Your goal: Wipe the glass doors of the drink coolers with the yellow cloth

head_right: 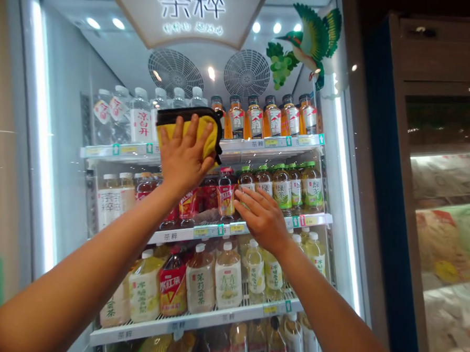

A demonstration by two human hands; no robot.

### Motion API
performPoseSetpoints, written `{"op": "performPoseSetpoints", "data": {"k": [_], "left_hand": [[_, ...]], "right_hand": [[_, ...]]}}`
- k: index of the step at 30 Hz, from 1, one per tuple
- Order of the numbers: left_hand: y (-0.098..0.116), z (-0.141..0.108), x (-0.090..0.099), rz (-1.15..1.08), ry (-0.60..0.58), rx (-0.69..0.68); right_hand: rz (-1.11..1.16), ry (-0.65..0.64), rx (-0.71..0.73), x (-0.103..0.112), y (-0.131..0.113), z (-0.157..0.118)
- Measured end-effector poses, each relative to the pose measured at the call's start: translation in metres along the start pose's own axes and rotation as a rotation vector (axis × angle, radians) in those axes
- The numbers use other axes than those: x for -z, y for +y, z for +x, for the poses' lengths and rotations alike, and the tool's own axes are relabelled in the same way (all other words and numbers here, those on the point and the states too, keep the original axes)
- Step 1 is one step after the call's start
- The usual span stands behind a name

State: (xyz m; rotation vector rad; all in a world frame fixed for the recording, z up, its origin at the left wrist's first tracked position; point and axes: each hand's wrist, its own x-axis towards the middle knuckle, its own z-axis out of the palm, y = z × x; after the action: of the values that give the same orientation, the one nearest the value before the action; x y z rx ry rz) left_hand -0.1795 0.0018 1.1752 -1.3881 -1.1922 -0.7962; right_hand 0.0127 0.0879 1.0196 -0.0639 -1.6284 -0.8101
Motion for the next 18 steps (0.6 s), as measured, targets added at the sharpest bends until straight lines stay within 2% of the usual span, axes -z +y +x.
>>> {"op": "performPoseSetpoints", "data": {"k": [2,4,7,9,12,15,18], "left_hand": [[0.017,-0.011,-0.004,0.025,-0.045,-0.084],[0.021,-0.031,-0.003,0.051,-0.097,-0.184],[0.009,-0.059,0.006,0.082,-0.178,-0.28],[0.002,-0.065,0.01,0.098,-0.205,-0.252],[0.013,-0.046,0.006,0.11,-0.151,-0.075],[0.052,-0.014,-0.01,0.103,-0.039,0.092],[0.093,-0.003,-0.026,0.084,-0.045,0.014]], "right_hand": [[0.006,-0.011,-0.004,0.004,0.004,-0.004],[0.017,-0.035,-0.005,0.01,0.011,-0.01],[0.033,-0.066,0.006,0.021,0.028,-0.021],[0.039,-0.069,0.011,0.029,0.041,-0.026],[0.022,-0.062,0.024,0.041,0.059,-0.031],[-0.01,-0.05,0.039,0.052,0.073,-0.034],[-0.028,-0.037,0.031,0.062,0.082,-0.042]]}}
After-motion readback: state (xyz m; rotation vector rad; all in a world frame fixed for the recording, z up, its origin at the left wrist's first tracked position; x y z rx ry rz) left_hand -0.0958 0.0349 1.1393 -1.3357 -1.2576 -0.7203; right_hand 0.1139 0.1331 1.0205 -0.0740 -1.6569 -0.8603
